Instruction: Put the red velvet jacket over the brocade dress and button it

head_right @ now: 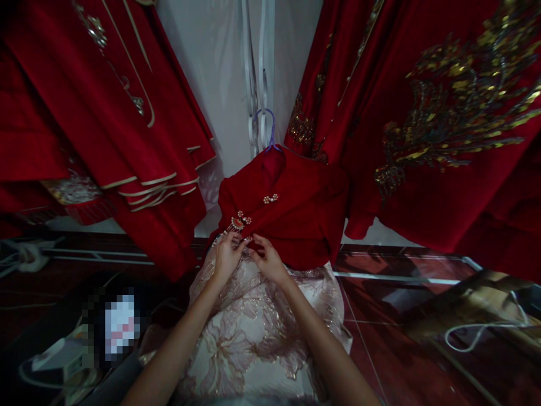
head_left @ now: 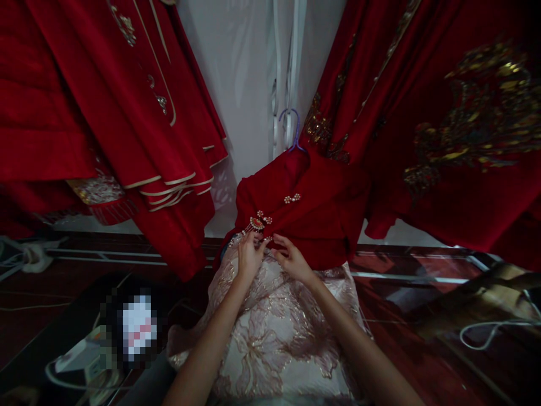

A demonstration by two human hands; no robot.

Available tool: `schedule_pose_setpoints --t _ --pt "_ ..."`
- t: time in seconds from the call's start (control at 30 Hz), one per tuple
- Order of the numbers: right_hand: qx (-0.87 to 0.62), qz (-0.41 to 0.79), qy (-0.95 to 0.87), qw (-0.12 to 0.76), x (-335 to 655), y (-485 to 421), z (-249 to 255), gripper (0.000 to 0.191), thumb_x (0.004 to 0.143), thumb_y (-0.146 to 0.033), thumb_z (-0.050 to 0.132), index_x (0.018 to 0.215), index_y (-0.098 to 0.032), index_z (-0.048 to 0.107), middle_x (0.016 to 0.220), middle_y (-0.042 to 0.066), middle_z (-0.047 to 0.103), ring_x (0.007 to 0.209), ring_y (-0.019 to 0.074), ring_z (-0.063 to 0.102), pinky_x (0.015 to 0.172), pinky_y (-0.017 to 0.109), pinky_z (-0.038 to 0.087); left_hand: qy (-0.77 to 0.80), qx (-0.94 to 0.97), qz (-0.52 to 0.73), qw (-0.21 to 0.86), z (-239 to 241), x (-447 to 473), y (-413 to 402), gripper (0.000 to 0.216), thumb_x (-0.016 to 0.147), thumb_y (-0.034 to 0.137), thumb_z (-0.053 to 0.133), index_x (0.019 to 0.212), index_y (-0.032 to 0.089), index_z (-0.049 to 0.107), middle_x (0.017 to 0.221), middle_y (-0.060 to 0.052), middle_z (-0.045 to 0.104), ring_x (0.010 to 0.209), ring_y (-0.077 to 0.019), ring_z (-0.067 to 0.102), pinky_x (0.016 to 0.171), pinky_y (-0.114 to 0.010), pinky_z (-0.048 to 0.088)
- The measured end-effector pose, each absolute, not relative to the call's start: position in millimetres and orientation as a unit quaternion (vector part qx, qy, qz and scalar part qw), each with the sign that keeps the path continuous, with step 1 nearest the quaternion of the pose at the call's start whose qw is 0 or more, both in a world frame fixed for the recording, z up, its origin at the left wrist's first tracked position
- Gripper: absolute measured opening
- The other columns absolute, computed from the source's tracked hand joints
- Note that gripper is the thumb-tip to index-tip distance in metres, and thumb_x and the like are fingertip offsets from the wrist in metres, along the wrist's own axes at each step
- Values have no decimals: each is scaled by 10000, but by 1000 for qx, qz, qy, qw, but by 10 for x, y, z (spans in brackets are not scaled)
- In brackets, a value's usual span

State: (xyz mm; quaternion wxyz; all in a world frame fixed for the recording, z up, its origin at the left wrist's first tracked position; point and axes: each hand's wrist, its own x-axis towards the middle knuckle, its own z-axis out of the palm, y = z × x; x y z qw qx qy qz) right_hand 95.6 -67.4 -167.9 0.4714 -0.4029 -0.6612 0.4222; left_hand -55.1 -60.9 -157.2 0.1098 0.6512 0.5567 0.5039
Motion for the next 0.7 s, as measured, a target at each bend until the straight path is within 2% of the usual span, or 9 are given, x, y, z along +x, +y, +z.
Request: schedule_pose_setpoints --t 0.13,0.3,0.5,0.6,0.7 --pt "-413 392 -662 487 925 -587 -1710 382 797 -319 570 1147 -172 524 1167 110 565 1048 179 554 935 371 432 534 607 554 200 -1606 -536 -627 170 744 317 641 809 168 589 781 -37 636 723 -151 617 683 -275 501" --pt "-401 410 -650 499 915 -580 -1682 302 789 -312 579 1062 -186 551 1055 81 608 958 160 581 879 345 462 516 566 600 231 -1618 -495 -699 195 740 347 642 790 159 625 784 -42 645 735 -144 623 702 -270 514" --pt "-398 420 -641 504 938 -605 -1651 256 767 -376 611 915 -171 568 880 55 627 796 139 594 780 300 484 483 532 596 359 -1595 -495 -780 224 688 361 685 738 147 640 741 -38 657 717 -144 623 685 -250 505" --pt "-389 454 -640 483 1029 -637 -1571 283 763 -409 615 903 -164 587 865 53 641 784 138 602 773 293 482 448 501 597 439 -1595 -485 -770 245 702 397 662 725 157 621 716 -15 639 678 -139 621 651 -254 517" --pt "-372 487 -649 450 1176 -730 -1424 295 759 -412 625 916 -163 605 900 56 650 826 138 608 805 294 473 450 448 620 460 -1561 -463 -698 266 712 425 642 766 165 624 754 -18 650 652 -133 618 612 -251 520"
